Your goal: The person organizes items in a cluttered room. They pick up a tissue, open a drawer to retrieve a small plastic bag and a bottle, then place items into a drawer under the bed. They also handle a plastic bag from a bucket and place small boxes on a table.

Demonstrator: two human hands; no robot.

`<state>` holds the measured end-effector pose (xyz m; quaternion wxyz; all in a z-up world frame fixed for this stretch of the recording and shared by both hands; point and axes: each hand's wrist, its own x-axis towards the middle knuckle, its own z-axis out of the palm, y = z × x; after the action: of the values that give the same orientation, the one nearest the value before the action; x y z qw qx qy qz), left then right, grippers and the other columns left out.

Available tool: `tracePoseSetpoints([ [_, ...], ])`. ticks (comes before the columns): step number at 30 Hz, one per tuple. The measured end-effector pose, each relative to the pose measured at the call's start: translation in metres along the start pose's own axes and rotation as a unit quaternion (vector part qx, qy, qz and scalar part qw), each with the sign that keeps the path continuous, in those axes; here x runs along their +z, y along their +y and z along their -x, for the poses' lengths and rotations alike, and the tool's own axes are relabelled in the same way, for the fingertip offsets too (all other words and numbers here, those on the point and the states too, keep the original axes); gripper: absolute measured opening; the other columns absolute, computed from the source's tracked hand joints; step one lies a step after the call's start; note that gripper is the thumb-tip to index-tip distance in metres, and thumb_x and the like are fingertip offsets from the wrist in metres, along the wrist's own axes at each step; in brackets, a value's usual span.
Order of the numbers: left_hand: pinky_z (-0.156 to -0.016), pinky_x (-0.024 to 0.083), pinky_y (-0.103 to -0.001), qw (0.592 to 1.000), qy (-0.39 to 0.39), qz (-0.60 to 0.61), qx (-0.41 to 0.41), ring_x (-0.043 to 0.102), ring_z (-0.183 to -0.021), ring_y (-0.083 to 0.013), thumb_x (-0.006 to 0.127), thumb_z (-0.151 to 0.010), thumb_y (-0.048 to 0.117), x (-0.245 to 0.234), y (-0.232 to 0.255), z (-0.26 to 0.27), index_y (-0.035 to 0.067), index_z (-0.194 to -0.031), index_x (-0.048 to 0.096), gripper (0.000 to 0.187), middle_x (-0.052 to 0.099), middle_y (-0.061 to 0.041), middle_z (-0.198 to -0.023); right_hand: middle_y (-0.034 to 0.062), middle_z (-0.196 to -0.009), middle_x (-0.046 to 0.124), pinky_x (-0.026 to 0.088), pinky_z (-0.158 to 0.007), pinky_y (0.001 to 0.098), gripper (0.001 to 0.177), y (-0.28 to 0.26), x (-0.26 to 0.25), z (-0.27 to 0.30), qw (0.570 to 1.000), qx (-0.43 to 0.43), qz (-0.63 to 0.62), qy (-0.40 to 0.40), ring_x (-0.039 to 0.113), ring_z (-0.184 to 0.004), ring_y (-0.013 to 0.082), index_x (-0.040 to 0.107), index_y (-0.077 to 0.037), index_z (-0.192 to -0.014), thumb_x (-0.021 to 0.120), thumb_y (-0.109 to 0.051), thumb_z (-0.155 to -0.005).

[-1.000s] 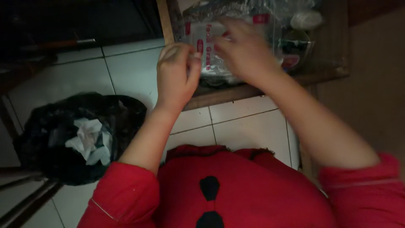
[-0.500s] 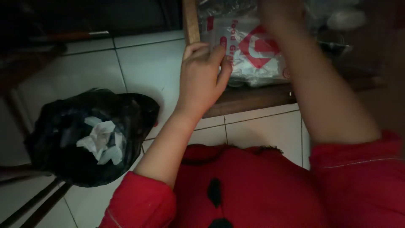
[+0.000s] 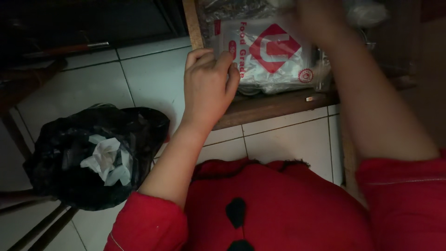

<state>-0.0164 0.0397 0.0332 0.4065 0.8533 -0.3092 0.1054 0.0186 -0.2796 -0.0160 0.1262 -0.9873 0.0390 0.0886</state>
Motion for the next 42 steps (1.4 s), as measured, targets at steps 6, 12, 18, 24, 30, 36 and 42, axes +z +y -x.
tracePoseSetpoints([
  [6,-0.096,0.047,-0.043,1.0,0.012,-0.01,0.013,0.066,-0.084,-0.0323,0.069,-0.091,0.005,0.0,0.005,-0.002,0.003,-0.092,0.067,0.003,0.065,-0.013,-0.078,0.025,-0.162,0.026,0.023,-0.115,0.0687,0.115,-0.068,-0.028,0.067,0.967,-0.184,0.169,-0.043,0.02,-0.148,0.0482,0.042,-0.029,-0.159,0.086,-0.062,-0.058],
  [12,-0.097,0.047,-0.043,1.0,-0.017,-0.018,0.009,0.065,-0.081,-0.0326,0.07,-0.09,0.005,-0.001,0.01,-0.004,0.003,-0.091,0.067,0.003,0.063,-0.013,-0.074,0.0242,-0.162,0.028,0.017,-0.115,0.0714,0.108,-0.071,-0.027,0.076,0.951,-0.222,0.206,-0.053,0.022,-0.15,0.046,0.045,-0.025,-0.156,0.085,-0.055,-0.06],
  [18,-0.098,0.046,-0.042,1.0,-0.005,-0.019,0.006,0.064,-0.083,-0.0331,0.068,-0.094,0.007,-0.003,0.014,-0.006,0.004,-0.089,0.063,0.008,0.064,-0.013,-0.077,0.0123,-0.14,0.065,0.049,-0.11,0.0467,0.045,-0.049,-0.037,0.072,0.936,-0.259,0.206,0.119,0.06,-0.135,0.0337,0.07,-0.015,-0.129,0.08,-0.03,-0.088],
  [24,-0.101,0.044,-0.044,0.999,-0.012,0.029,-0.007,0.067,-0.091,-0.0337,0.057,-0.102,0.006,-0.007,0.016,-0.007,0.004,-0.106,0.059,0.005,0.067,-0.013,-0.084,0.0096,-0.11,0.076,0.057,-0.082,0.0393,0.029,-0.047,-0.058,0.056,0.931,-0.243,0.181,0.205,0.073,-0.099,0.0249,0.073,-0.011,-0.116,0.077,-0.021,-0.089],
  [30,-0.101,0.044,-0.045,0.998,-0.026,0.055,-0.023,0.067,-0.09,-0.0346,0.053,-0.099,0.005,-0.011,0.019,-0.012,0.003,-0.109,0.059,0.011,0.066,-0.013,-0.083,0.0139,-0.084,0.075,0.055,-0.068,0.0451,0.032,-0.065,-0.079,0.032,0.961,-0.143,0.22,0.088,0.072,-0.076,0.0294,0.075,-0.016,-0.126,0.075,-0.036,-0.101],
  [36,-0.1,0.044,-0.044,0.998,-0.026,0.047,-0.019,0.067,-0.089,-0.0338,0.055,-0.099,0.005,-0.01,0.017,-0.016,0.002,-0.102,0.061,0.008,0.067,-0.013,-0.083,0.0108,-0.099,0.077,0.054,-0.08,0.0459,0.035,-0.058,-0.081,0.021,0.947,-0.203,0.194,0.157,0.072,-0.093,0.0282,0.076,-0.014,-0.123,0.074,-0.036,-0.097],
  [42,-0.101,0.046,-0.043,0.999,-0.036,0.035,-0.015,0.064,-0.08,-0.0297,0.058,-0.097,0.005,-0.008,0.015,-0.017,0.002,-0.093,0.063,0.007,0.066,-0.012,-0.08,0.0114,-0.134,0.067,0.052,-0.097,0.0426,0.057,-0.056,-0.067,0.051,0.881,-0.319,0.309,0.163,0.064,-0.12,0.0252,0.063,-0.016,-0.144,0.078,-0.028,-0.09],
])
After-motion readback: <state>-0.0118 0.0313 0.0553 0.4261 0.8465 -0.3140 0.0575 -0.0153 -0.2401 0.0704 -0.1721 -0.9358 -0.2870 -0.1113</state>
